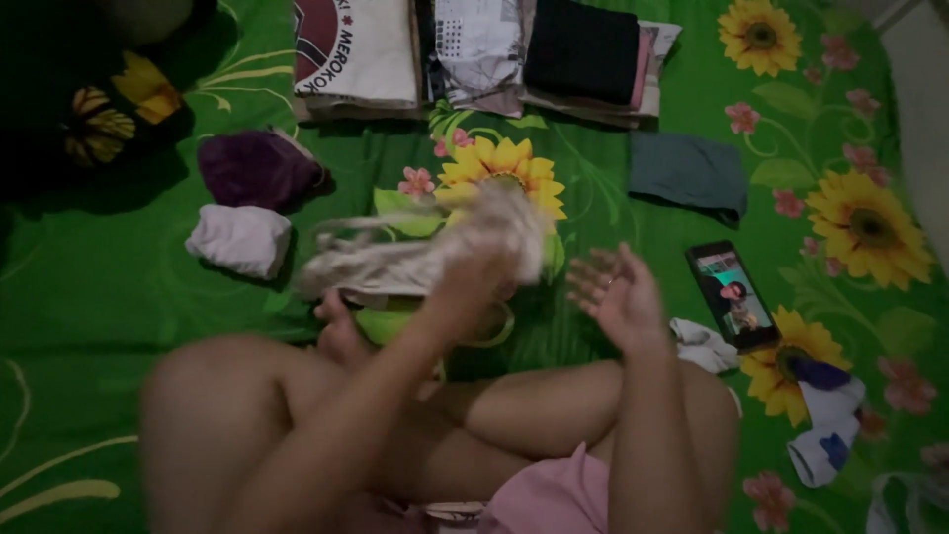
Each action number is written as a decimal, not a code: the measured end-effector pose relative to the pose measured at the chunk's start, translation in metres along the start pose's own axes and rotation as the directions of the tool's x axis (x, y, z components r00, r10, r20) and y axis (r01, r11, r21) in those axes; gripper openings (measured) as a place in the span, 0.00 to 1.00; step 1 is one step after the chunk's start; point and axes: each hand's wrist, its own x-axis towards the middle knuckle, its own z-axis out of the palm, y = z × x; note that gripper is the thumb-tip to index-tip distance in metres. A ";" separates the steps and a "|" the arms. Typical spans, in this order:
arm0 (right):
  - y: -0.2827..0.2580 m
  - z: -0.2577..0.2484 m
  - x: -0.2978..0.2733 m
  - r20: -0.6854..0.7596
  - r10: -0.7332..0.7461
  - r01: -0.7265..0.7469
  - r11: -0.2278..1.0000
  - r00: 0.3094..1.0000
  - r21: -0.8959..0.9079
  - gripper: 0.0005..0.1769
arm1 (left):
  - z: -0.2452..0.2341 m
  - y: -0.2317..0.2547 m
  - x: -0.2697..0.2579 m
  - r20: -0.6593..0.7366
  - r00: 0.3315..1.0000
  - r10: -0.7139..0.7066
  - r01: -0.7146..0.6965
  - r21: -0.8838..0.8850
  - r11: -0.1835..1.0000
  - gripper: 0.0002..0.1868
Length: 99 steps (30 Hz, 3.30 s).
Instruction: Folding various laundry items including underwear and bras on a bed.
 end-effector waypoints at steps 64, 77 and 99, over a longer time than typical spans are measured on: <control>0.111 -0.003 0.079 -0.062 -0.238 0.149 0.770 0.969 -0.620 0.36 | -0.208 -0.108 -0.037 0.395 0.590 -0.704 0.807 -0.324 0.494 0.22; 0.142 -0.038 0.107 0.038 -0.318 0.234 0.605 0.947 -0.761 0.31 | -0.065 0.043 0.072 0.271 0.872 -0.408 0.470 -0.227 0.853 0.21; 0.109 0.000 0.081 -0.070 -0.128 0.005 0.507 0.989 -0.862 0.23 | -0.008 0.029 0.021 -0.372 0.926 0.068 -0.037 0.091 0.995 0.15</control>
